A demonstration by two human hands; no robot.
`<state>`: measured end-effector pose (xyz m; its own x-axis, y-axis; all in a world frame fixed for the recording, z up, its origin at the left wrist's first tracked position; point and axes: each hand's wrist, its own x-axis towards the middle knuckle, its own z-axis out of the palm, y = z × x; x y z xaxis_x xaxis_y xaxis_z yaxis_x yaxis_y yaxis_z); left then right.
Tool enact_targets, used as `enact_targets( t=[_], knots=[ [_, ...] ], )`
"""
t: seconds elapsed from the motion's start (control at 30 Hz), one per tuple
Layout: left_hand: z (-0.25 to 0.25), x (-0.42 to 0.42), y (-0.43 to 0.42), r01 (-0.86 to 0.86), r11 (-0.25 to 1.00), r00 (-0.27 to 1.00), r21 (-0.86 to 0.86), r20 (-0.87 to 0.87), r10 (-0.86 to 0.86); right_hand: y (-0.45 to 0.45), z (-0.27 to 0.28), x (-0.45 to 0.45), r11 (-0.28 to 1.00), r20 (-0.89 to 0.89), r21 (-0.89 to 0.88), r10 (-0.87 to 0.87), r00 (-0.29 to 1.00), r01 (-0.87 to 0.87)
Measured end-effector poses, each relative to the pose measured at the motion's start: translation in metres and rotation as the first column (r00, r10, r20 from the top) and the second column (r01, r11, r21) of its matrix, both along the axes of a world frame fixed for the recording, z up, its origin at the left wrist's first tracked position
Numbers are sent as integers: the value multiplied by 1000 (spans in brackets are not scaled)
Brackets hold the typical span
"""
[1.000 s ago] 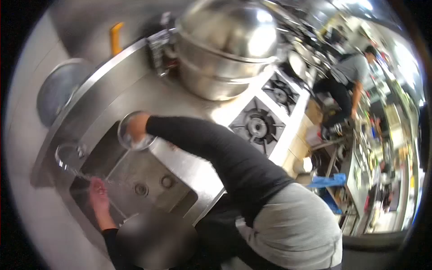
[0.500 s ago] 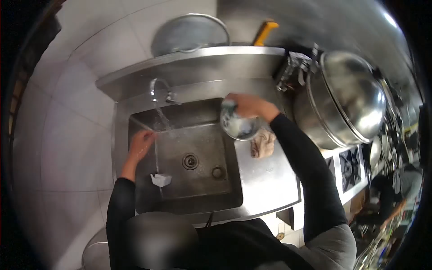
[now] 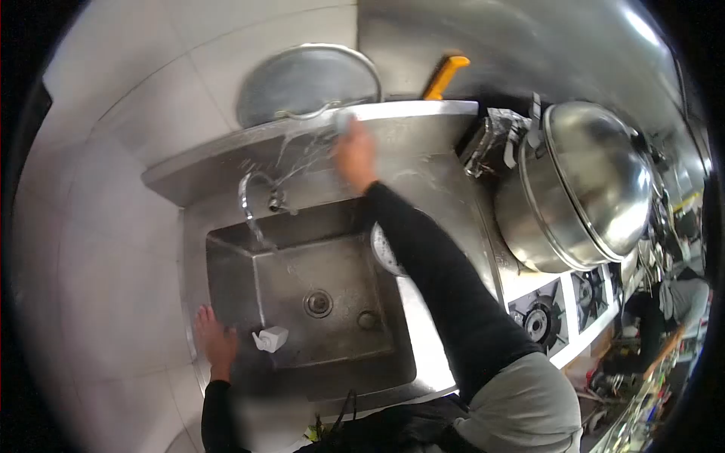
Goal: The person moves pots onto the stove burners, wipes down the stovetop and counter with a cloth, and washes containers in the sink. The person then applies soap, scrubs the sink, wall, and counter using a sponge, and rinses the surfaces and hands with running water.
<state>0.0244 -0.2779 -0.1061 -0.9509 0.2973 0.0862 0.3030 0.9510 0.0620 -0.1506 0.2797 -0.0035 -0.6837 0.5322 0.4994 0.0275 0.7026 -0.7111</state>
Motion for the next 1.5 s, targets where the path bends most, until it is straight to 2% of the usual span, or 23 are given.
enact_targets(
  t=[0.03, 0.07, 0.1, 0.17, 0.23, 0.3, 0.33, 0.4, 0.47, 0.5, 0.57, 0.77, 0.9, 0.93, 0.97, 1.0, 1.03, 1.07, 1.17, 1.2, 1.3, 1.4, 1.5],
  knots=[
    [5, 3, 4, -16, 1000, 1000, -8, 1, 16, 51, -6, 14, 972, -155, 137, -167, 974, 188],
    [10, 0, 8, -31, 999, 1000, -17, 0, 31, 104, 26, 50, 975, -100, -166, -164, 981, 146],
    [14, -3, 12, -16, 1000, 1000, -7, 3, 16, 153, 47, 81, 989, -169, -127, -90, 982, 69],
    [16, 2, 21, -66, 998, 998, -17, 0, 66, 182, 37, 81, 808, -49, -26, -589, 807, 588],
    [19, 3, 21, -50, 999, 999, -12, -14, 50, 125, 24, 61, 873, 17, -311, -390, 920, 376],
    [20, 2, 20, -23, 1000, 999, -14, -31, 22, 31, -40, 19, 959, 140, -65, -265, 954, 276],
    [15, 0, 16, -24, 1000, 1000, 3, -15, 24, -16, -26, 23, 965, 9, -255, 71, 997, -67],
    [14, -2, 10, -7, 1000, 1000, 6, 3, 7, -38, 6, 18, 920, -21, -362, 156, 988, -153],
    [13, -4, 8, 17, 1000, 999, 2, 28, -17, 21, 0, 21, 930, 124, -342, -97, 988, 134],
    [11, -7, 11, 28, 1000, 999, 7, 33, -28, 84, -41, 20, 943, -28, 63, -326, 945, 327],
    [12, -2, 12, -13, 999, 1000, 37, 2, 13, 157, 17, 76, 803, -70, -591, -141, 988, 73],
    [11, 1, 6, 95, 995, 995, -8, -37, -95, 101, -2, 28, 844, -183, 286, -417, 890, 454],
    [2, -5, -5, 142, 989, 980, 31, -145, -136, 179, -3, 39, 852, -181, -243, -510, 841, 464],
    [16, -4, 9, 93, 995, 992, 23, -83, -91, 196, -3, 55, 880, -272, -135, -474, 838, 455],
    [23, 0, 17, 40, 999, 999, 13, -17, -40, 182, -5, 52, 749, -267, -635, -444, 855, 191],
    [22, 1, 16, 21, 1000, 1000, 10, -13, -21, 164, -40, 30, 603, -271, -788, -161, 949, -123],
    [19, -1, 14, 29, 1000, 1000, 12, -7, -29, 110, -84, -7, 963, 181, -267, 71, 981, -21],
    [18, -1, 10, 45, 999, 999, 7, 5, -45, 55, -123, -42, 888, 417, 441, -70, 906, -135],
    [15, 0, 9, 42, 999, 998, 14, 35, -43, -136, -2, -35, 830, 126, -523, 299, 946, -193],
    [16, -1, 13, 56, 998, 998, 17, 33, -57, -156, 5, -35, 802, 103, -554, 333, 937, -224],
    [19, -2, 15, -7, 998, 996, -55, 92, 12, -28, -58, -22, 940, 263, -35, 338, 904, -341],
    [17, 2, 15, 1, 1000, 999, -30, 47, 0, 168, -108, 13, 707, 500, 545, 158, 852, -451],
    [16, -1, 13, 64, 996, 998, -66, -9, -65, 238, -84, 61, 873, 676, 450, -195, 710, -189]
  ],
)
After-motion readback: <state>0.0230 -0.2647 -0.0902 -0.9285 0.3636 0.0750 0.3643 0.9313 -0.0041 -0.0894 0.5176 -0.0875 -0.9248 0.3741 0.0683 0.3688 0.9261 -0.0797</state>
